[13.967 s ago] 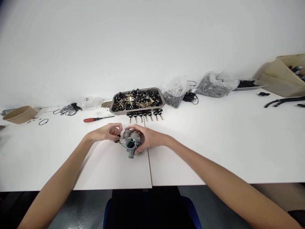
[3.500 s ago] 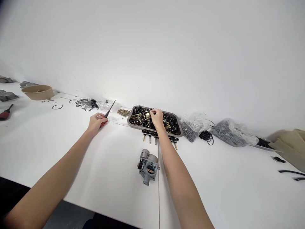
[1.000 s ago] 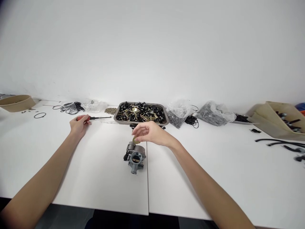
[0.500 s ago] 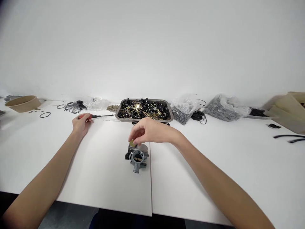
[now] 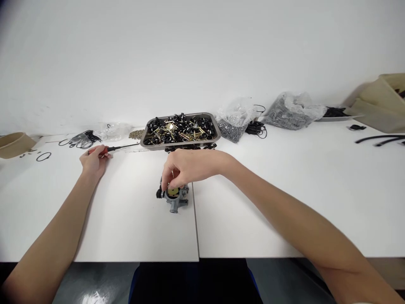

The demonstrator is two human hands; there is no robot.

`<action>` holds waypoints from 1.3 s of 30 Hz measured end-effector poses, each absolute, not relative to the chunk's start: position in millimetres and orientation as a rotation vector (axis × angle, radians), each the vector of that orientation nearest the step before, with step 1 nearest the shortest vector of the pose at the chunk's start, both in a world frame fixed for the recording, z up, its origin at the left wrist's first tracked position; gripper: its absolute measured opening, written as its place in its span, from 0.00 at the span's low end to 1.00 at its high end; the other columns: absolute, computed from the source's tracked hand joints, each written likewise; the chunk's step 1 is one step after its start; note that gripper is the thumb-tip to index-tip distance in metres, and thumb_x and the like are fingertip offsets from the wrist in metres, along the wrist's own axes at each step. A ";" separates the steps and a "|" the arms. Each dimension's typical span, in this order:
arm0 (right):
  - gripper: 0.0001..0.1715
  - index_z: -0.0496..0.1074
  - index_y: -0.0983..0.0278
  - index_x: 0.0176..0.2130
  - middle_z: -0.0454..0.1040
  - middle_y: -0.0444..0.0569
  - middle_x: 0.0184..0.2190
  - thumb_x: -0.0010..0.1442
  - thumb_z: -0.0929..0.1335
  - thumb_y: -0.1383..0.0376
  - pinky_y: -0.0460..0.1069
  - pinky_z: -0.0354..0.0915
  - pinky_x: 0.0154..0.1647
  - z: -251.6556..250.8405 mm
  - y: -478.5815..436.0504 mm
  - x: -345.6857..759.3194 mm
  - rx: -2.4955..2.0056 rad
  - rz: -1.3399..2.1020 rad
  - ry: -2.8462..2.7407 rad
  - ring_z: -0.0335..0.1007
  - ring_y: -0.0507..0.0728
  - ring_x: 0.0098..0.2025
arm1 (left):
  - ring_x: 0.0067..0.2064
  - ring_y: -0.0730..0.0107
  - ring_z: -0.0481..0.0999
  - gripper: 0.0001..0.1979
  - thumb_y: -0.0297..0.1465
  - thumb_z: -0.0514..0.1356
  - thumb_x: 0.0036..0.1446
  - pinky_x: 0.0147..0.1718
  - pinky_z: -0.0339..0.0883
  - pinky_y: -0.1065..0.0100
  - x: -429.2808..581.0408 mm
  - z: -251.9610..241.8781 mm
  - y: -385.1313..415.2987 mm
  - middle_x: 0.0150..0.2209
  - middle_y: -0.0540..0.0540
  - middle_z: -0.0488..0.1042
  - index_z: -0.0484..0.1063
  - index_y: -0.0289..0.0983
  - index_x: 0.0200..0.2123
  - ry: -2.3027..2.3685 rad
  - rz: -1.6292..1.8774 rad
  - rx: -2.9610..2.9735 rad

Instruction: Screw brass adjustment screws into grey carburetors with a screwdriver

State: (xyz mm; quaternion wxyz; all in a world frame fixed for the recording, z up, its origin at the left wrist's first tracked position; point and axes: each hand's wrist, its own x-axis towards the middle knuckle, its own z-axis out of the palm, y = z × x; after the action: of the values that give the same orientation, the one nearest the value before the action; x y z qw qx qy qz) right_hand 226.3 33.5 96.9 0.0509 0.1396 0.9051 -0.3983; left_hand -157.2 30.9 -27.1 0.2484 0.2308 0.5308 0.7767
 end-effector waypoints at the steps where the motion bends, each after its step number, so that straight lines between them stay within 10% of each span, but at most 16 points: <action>1: 0.12 0.81 0.62 0.41 0.77 0.47 0.35 0.58 0.68 0.68 0.44 0.62 0.32 96.0 32.3 225.9 0.421 -1.194 2.761 0.70 0.51 0.35 | 0.28 0.73 0.69 0.14 0.25 0.69 0.33 0.19 0.61 0.73 -156.9 -27.1 30.9 0.26 0.45 0.71 0.66 0.33 0.23 1.451 2.117 0.631; 39: 0.12 0.74 0.62 0.40 0.68 0.43 0.29 0.53 0.72 0.64 0.46 0.57 0.29 80.4 38.9 213.7 0.565 -1.182 2.638 0.63 0.50 0.29 | 0.21 0.79 0.62 0.14 0.26 0.67 0.33 0.19 0.57 0.72 -149.4 -16.5 23.5 0.22 0.48 0.70 0.63 0.35 0.22 1.432 2.100 0.605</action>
State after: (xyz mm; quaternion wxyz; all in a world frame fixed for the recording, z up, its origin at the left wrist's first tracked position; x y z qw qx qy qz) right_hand 213.7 38.9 80.4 0.0980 0.1909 0.8914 -0.3993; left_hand -149.4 23.5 -16.5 0.2610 0.2235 0.5291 0.7759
